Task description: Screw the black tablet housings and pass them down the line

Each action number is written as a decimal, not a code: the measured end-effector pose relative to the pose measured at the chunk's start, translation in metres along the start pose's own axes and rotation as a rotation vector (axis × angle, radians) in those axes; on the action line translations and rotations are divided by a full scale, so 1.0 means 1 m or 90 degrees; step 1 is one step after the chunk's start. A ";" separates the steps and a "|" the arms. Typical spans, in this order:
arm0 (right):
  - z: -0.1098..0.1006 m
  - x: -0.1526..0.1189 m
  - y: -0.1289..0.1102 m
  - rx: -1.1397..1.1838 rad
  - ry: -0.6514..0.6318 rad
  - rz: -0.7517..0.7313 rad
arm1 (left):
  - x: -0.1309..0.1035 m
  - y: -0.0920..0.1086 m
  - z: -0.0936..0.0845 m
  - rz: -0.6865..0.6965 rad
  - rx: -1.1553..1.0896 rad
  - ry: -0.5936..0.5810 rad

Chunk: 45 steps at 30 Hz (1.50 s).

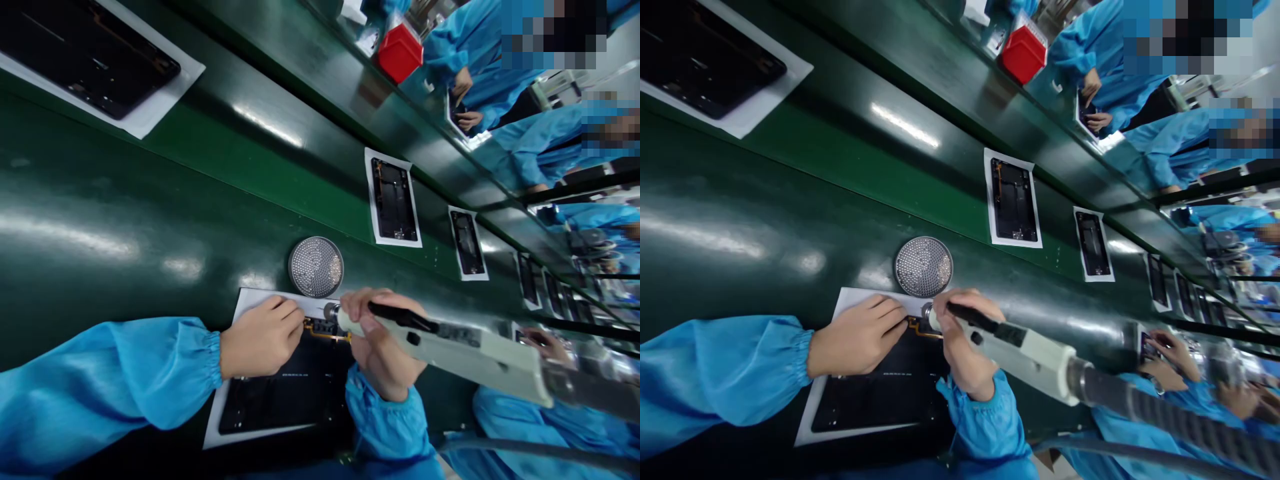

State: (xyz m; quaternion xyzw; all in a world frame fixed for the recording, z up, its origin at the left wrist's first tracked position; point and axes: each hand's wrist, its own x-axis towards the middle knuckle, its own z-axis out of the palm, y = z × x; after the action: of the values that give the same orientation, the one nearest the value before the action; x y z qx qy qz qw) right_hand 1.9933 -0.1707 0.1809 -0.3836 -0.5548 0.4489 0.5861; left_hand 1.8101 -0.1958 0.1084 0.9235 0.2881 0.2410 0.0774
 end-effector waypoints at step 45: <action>-0.033 0.036 -0.027 0.036 0.278 -0.040 | 0.002 -0.011 0.003 -0.146 0.070 -0.063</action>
State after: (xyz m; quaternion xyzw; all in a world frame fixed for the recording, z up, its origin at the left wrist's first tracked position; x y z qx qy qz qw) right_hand 2.0282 -0.1428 0.2143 -0.4373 -0.4136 0.3520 0.7168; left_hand 1.8079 -0.1861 0.1033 0.8980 0.4007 0.1688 0.0674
